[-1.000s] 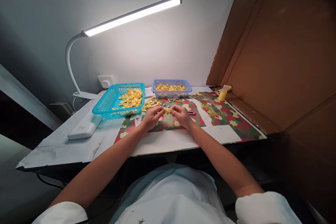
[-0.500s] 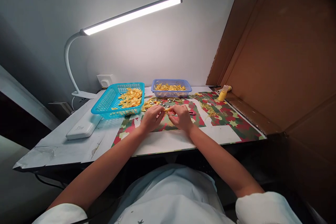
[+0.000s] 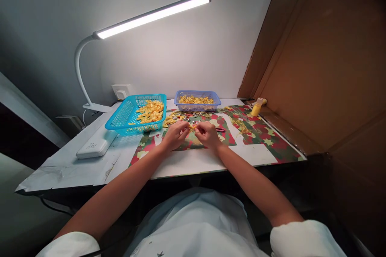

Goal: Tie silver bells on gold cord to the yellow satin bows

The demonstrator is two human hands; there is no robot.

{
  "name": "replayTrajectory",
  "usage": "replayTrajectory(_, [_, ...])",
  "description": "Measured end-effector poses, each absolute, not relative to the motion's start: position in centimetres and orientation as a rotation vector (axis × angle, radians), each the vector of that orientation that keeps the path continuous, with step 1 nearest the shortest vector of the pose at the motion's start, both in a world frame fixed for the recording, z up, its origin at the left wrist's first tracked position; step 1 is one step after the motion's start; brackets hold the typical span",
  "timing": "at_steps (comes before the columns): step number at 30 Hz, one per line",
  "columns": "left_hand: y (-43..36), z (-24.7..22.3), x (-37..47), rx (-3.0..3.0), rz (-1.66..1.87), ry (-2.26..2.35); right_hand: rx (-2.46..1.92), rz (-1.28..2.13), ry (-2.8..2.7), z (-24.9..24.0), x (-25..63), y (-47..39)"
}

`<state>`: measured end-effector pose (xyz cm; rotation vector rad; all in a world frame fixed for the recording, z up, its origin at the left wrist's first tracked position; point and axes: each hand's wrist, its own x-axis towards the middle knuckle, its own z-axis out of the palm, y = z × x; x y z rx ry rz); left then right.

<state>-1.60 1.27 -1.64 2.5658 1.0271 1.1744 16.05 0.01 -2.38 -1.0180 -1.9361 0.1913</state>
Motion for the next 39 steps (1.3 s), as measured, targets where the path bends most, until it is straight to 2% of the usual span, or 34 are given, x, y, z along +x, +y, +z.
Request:
replayTrajectory(6, [1.4, -1.8, -1.4, 2.486, 1.214, 1.065, -1.015, 0.175, -1.909, -2.4, 15.9, -0.1])
replayTrajectory(12, [0.7, -2.0, -1.0, 2.467, 1.541, 1.171, -1.034, 0.091, -1.908, -2.6, 15.9, -0.2])
replayTrajectory(24, [0.6, -1.8, -0.5, 2.595, 1.328, 1.139, -0.982, 0.106, -1.943, -2.8, 15.9, -0.1])
replayTrajectory(31, [0.3, -2.1, 0.2, 2.490, 1.442, 1.136, -0.954, 0.377, -1.742, -2.6, 15.7, 0.1])
replayTrajectory(39, [0.5, -2.4, 0.4, 2.455, 1.482, 1.124, -0.929, 0.473, -1.714, -2.5, 15.8, 0.4])
